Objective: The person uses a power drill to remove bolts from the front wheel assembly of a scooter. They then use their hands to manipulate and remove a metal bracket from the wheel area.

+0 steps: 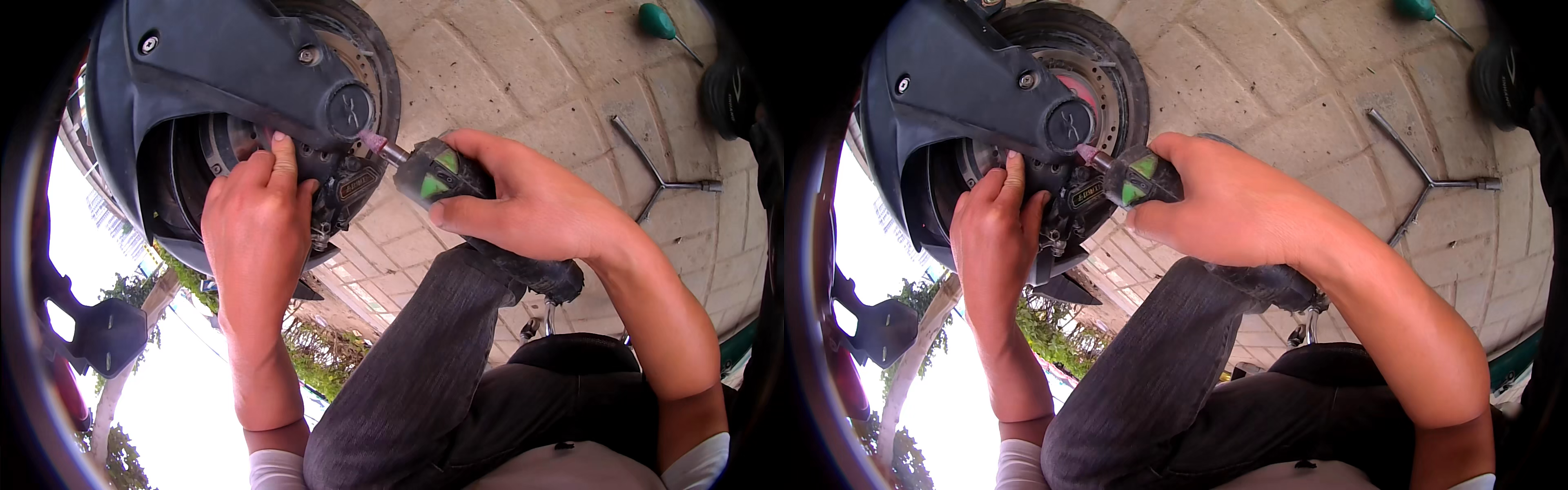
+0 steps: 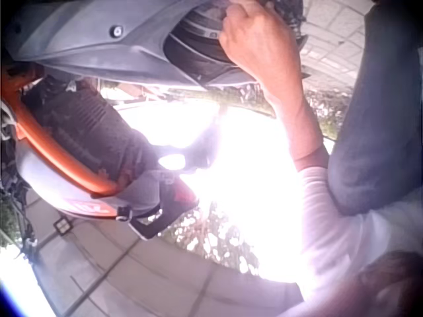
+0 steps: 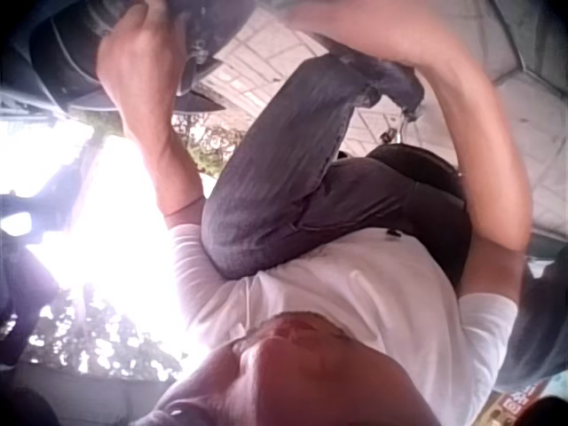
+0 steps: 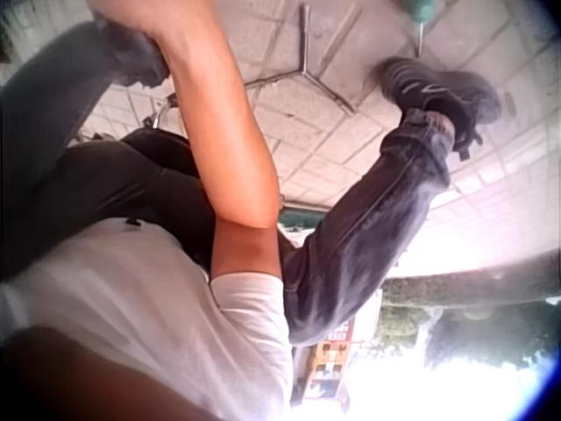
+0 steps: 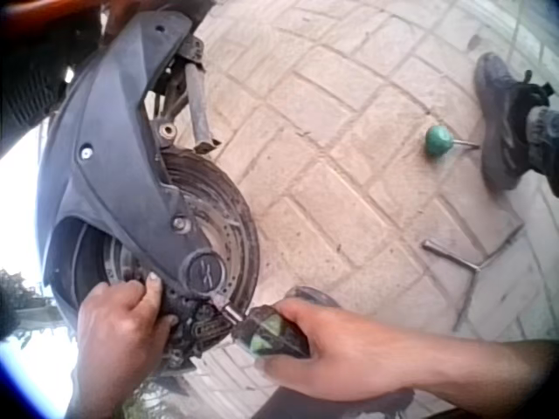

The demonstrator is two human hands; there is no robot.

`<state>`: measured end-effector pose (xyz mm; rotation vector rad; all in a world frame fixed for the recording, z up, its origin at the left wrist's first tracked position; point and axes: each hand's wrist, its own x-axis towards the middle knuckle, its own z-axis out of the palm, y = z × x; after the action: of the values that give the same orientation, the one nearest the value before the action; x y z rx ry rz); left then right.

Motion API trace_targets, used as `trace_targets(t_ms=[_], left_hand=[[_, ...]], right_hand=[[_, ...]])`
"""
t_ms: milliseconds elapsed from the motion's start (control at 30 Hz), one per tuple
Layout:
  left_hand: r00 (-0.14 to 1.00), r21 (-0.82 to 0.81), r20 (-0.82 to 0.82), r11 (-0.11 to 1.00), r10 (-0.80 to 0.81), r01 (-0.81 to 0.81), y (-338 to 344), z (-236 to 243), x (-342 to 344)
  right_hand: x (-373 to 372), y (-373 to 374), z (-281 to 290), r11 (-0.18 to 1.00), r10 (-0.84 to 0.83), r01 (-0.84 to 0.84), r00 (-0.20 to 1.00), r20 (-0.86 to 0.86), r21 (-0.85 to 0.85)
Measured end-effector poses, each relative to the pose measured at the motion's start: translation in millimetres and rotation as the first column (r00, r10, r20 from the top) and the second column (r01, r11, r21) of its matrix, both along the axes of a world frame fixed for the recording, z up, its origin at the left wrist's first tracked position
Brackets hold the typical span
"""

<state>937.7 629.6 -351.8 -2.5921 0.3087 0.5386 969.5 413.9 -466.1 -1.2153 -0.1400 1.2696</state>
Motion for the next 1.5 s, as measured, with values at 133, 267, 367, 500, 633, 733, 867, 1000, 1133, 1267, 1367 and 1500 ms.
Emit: trace_targets(t_ms=[133, 267, 367, 500, 633, 733, 867, 1000, 1133, 1267, 1367, 1500], left_hand=[[1.000, -0.003, 0.003, 1.000, -0.002, 0.002, 0, -1, 1], [1.000, -0.001, 0.020, 1.000, 0.005, -0.005, 2, -4, 0], [1.000, 0.004, 0.014, 1.000, 0.023, -0.023, 0, -3, -1], [1.000, -0.020, 0.003, 0.999, 0.029, -0.029, 0, 0, -1], [0.999, -0.112, -0.030, 0.993, 0.045, -0.048, 5, 0, 1], [0.992, -0.166, -0.078, 0.980, 0.100, -0.111, 6, 4, 5], [0.982, -0.170, -0.150, 0.975, 0.115, -0.140, 7, 10, 12], [0.970, -0.194, -0.195, 0.964, 0.142, -0.180, 8, 11, 16], [0.959, -0.241, -0.242, 0.948, 0.149, -0.208, 12, 15, 20], [0.944, -0.301, -0.286, 0.920, 0.165, -0.252, 18, 19, 26], [0.955, -0.296, -0.256, 0.927, 0.153, -0.228, 20, 21, 25], [0.960, -0.283, -0.246, 0.938, 0.133, -0.203, 22, 20, 23]], right_hand=[[0, 1, 0, 1.000, 0.010, -0.010, 1.000, 0.007, 0.001], [-1, 0, -3, 1.000, -0.018, 0.019, 1.000, -0.023, 0.021], [-3, 0, -7, 0.999, -0.023, 0.025, 0.999, -0.043, 0.032], [-6, 0, -10, 0.999, -0.035, 0.036, 0.998, -0.050, 0.037], [-8, 0, -11, 0.999, -0.038, 0.039, 0.999, -0.031, 0.023], [-10, 0, -10, 0.999, -0.044, 0.044, 0.998, -0.049, -0.007], [-7, -1, -6, 1.000, 0.001, -0.002, 0.999, -0.032, -0.010], [-2, 1, -3, 0.999, 0.051, -0.052, 0.998, -0.044, -0.006], [-2, 3, -1, 0.998, 0.065, -0.067, 0.990, -0.128, -0.013], [-7, 3, -4, 1.000, 0.028, -0.027, 0.994, -0.110, 0.010], [-12, 5, -7, 0.998, -0.042, 0.045, 0.996, -0.075, 0.033], [-12, 8, -3, 0.999, -0.038, 0.040, 0.994, -0.100, 0.019]])
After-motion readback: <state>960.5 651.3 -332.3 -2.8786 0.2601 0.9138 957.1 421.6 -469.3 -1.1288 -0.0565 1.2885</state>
